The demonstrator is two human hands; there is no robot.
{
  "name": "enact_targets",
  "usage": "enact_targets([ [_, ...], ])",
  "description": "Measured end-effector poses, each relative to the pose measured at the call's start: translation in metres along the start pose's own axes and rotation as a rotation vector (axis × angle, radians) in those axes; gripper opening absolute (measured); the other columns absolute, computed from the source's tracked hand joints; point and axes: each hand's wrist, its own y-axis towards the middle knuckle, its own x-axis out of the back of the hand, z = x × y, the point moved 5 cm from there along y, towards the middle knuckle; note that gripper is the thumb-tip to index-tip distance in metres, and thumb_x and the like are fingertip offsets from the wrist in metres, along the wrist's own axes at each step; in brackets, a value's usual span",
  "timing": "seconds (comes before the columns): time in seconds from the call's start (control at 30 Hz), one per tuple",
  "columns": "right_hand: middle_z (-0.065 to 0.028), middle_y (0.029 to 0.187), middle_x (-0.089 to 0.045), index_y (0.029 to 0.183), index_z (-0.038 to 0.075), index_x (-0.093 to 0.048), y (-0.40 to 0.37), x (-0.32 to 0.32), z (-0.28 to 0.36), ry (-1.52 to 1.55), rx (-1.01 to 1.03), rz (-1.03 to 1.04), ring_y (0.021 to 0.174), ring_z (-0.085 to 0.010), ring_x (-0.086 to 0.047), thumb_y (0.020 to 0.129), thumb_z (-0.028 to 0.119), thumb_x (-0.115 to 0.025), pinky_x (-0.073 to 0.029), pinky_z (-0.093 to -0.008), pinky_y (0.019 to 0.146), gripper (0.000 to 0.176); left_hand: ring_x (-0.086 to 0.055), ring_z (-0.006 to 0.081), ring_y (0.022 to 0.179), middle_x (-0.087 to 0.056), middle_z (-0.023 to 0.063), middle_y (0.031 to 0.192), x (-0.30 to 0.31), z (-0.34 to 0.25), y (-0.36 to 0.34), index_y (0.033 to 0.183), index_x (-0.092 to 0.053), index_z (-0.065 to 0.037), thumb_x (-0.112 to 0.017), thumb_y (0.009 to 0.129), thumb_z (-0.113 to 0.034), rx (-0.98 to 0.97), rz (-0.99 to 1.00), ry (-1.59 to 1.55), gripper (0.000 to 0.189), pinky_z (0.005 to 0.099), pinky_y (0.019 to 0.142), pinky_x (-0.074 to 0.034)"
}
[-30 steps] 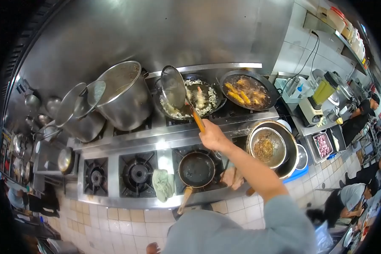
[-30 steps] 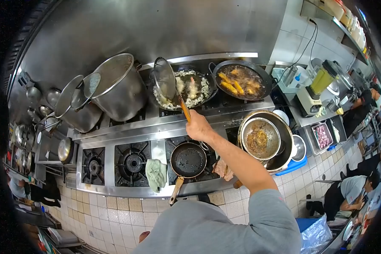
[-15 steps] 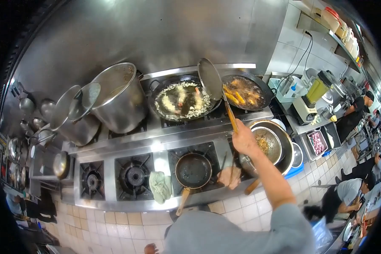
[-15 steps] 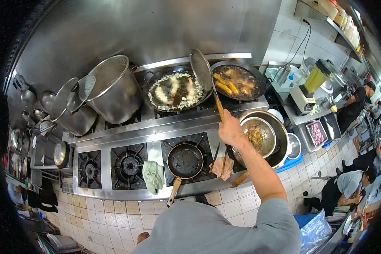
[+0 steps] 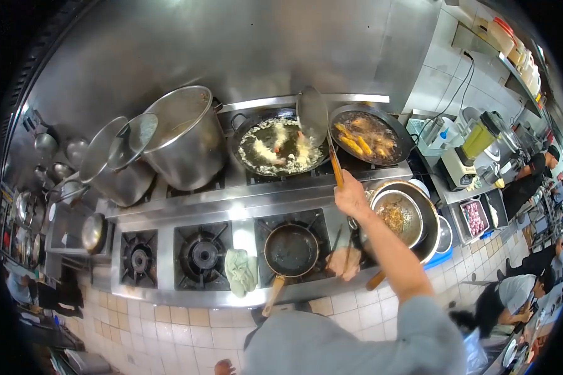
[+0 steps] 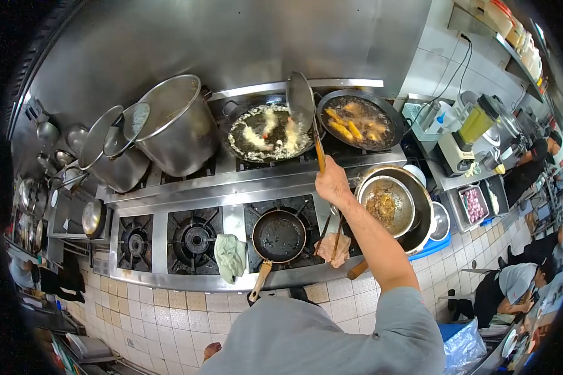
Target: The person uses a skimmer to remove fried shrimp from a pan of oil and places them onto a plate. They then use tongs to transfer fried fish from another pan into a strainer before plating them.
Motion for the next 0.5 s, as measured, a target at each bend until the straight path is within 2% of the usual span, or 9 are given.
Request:
enact_targets([
  [0.13, -0.0299, 0.100, -0.065, 0.116, 0.000, -0.052, 0.017, -0.012, 0.011, -0.101, 0.049, -0.090, 0.100, -0.0483, -0.060, 0.085, 0.008, -0.056, -0.048, -0.0539, 0.086, 0.033, -0.066, 0.0317, 0.095, -0.071, 0.0094, 0.097, -0.008, 0.001, -0.003, 0.095, -0.066, -0.008, -0.067, 0.085, -0.028, 0.004, 0.129, 0.119, 0.022, 0.0395, 0.081, -0.056],
  [0.23, -0.0300, 0.104, -0.063, 0.122, 0.004, -0.051, 0.028, -0.018, 0.032, 0.020, 0.216, -0.072, 0.101, -0.0500, -0.059, 0.085, 0.009, -0.058, -0.047, -0.0554, 0.086, 0.038, -0.067, 0.0313, 0.093, -0.072, 0.0111, 0.096, -0.013, 0.009, -0.008, 0.102, -0.068, -0.008, -0.067, 0.085, -0.026, 0.382, 0.336, -0.041, 0.025, 0.0379, 0.083, -0.056],
  [0.27, -0.0300, 0.104, -0.063, 0.122, 0.004, -0.051, 0.029, -0.021, 0.035, 0.019, 0.212, -0.076, 0.101, -0.0500, -0.059, 0.085, 0.009, -0.058, -0.047, -0.0554, 0.086, 0.038, -0.067, 0.0313, 0.093, -0.072, 0.0111, 0.096, -0.013, 0.009, -0.010, 0.102, -0.068, -0.008, -0.067, 0.085, -0.026, 0.378, 0.339, -0.037, 0.025, 0.0379, 0.083, -0.056],
  [0.37, -0.0301, 0.105, -0.063, 0.125, 0.004, -0.050, 0.028, -0.026, 0.038, -0.036, 0.179, 0.080, 0.101, -0.0501, -0.058, 0.084, 0.008, -0.058, -0.047, -0.0547, 0.086, 0.042, -0.068, 0.0306, 0.090, -0.072, 0.0126, 0.094, 0.003, -0.004, -0.008, 0.107, -0.070, -0.007, -0.066, 0.085, -0.026, 0.013, -0.011, -0.104, 0.030, 0.0365, 0.082, -0.056],
  [0.4, -0.0301, 0.105, -0.063, 0.125, 0.004, -0.050, 0.023, -0.020, 0.036, -0.040, 0.170, 0.071, 0.101, -0.0501, -0.058, 0.084, 0.008, -0.058, -0.047, -0.0547, 0.086, 0.042, -0.068, 0.0306, 0.090, -0.072, 0.0126, 0.094, 0.002, -0.006, -0.004, 0.107, -0.070, -0.007, -0.066, 0.085, -0.026, 0.003, -0.004, -0.101, 0.030, 0.0365, 0.082, -0.056],
  [0.5, -0.0296, 0.103, -0.064, 0.125, 0.004, -0.050, 0.001, -0.011, 0.039, -0.097, 0.160, 0.191, 0.101, -0.0504, -0.058, 0.084, 0.007, -0.058, -0.047, -0.0546, 0.086, 0.042, -0.068, 0.0301, 0.088, -0.073, 0.0134, 0.096, -0.018, 0.010, -0.016, 0.110, -0.071, -0.005, -0.064, 0.086, -0.027, 0.711, -0.046, -0.706, 0.034, 0.0342, 0.080, -0.056],
])
